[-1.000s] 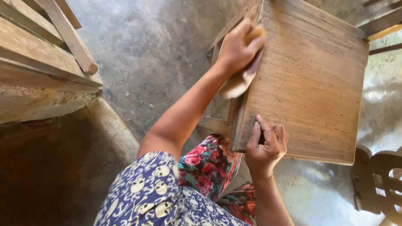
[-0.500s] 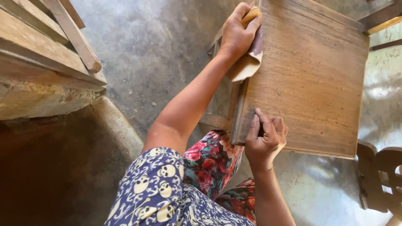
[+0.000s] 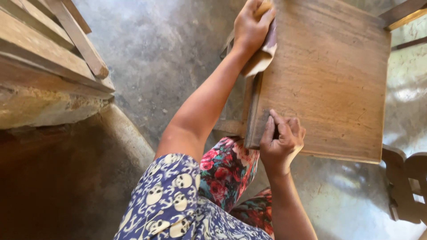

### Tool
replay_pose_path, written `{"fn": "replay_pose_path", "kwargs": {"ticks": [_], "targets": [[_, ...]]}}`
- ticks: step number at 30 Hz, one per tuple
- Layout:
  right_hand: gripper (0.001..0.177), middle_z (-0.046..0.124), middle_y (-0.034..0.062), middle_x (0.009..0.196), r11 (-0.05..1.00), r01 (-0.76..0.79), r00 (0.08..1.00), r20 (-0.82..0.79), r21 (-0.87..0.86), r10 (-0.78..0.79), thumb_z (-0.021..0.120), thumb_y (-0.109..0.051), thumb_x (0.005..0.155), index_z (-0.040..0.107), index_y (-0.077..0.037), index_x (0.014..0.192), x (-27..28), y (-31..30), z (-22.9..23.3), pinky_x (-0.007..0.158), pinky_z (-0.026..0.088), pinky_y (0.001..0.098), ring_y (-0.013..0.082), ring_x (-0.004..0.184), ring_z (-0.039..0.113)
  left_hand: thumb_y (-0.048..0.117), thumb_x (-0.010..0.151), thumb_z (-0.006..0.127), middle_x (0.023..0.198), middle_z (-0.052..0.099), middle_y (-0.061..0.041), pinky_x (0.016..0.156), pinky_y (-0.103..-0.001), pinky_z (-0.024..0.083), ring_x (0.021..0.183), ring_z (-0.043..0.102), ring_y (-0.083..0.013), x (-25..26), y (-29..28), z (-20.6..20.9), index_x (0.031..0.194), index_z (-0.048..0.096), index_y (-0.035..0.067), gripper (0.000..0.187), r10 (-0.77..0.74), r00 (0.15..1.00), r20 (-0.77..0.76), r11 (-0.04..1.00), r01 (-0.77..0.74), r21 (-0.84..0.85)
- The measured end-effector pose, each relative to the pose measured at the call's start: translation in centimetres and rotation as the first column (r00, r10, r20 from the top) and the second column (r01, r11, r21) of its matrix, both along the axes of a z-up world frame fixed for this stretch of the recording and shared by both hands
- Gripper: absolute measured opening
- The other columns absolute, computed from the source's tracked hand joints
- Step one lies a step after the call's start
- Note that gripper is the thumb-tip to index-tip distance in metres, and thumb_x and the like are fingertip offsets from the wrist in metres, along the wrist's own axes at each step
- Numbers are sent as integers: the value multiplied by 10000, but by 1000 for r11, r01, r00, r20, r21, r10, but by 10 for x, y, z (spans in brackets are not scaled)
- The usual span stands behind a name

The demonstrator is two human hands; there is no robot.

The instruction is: The person sands the edges and surfaces of a small wooden stool using a piece of sandpaper. They work on the top surface and the side edges, holding the stool steady with one hand while sanding with the other.

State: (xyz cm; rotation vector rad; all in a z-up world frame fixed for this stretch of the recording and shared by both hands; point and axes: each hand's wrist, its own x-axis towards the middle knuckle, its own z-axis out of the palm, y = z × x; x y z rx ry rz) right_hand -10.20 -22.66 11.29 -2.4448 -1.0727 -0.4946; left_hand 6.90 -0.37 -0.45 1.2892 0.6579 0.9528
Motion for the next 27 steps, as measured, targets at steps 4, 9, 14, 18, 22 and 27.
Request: {"fn": "replay_pose_path", "kwargs": {"ticks": [4,9,14,18,22,27], "targets": [[180,616,81,873,1000,-8,1000,-3,8,8,729,42,950,779,8,1119,-2,0,2,847,424,363,214,800,573,255,851,744,945,844,-56,761,-332,643,813,825,-207,-17,-9,6,1030,747,65,261,-26,997,71,995,33,-91],[162,653,90,854,1000,5,999,41,-6,-5,753,53,944,786,20,1099,1,0,-2,830,439,362,220,788,598,327,837,753,1027,829,-96,777,-347,634,855,817,-255,11,-5,-13,1117,725,60,388,23,999,32,1000,-22,-23],[177,630,87,863,1000,6,1000,-8,9,-6,732,44,948,778,16,1117,-3,2,3,838,427,363,217,791,577,179,870,740,951,787,-57,770,-293,626,825,763,-164,-20,-10,6,1002,684,44,198,-62,983,173,987,86,-134],[200,551,54,795,1000,8,1000,5,8,-8,725,42,953,777,-2,1141,-1,2,1,811,428,365,203,693,491,269,781,760,841,854,-102,653,-317,636,666,815,-209,5,2,10,921,785,-15,317,3,998,59,991,5,-134],[184,623,81,850,1000,-4,1000,-9,22,5,729,61,945,776,11,1116,0,3,1,854,425,365,216,795,565,235,847,741,1012,854,-151,647,-314,722,731,866,-221,-28,-16,11,1080,764,16,321,-113,990,87,982,124,-139],[136,628,83,859,986,-56,997,53,158,48,746,-102,998,821,-85,1111,9,-3,-15,796,461,366,324,774,657,75,942,742,871,738,-74,847,-318,598,879,672,-103,-116,-75,29,1049,665,118,139,-127,940,318,913,236,-334]]}}
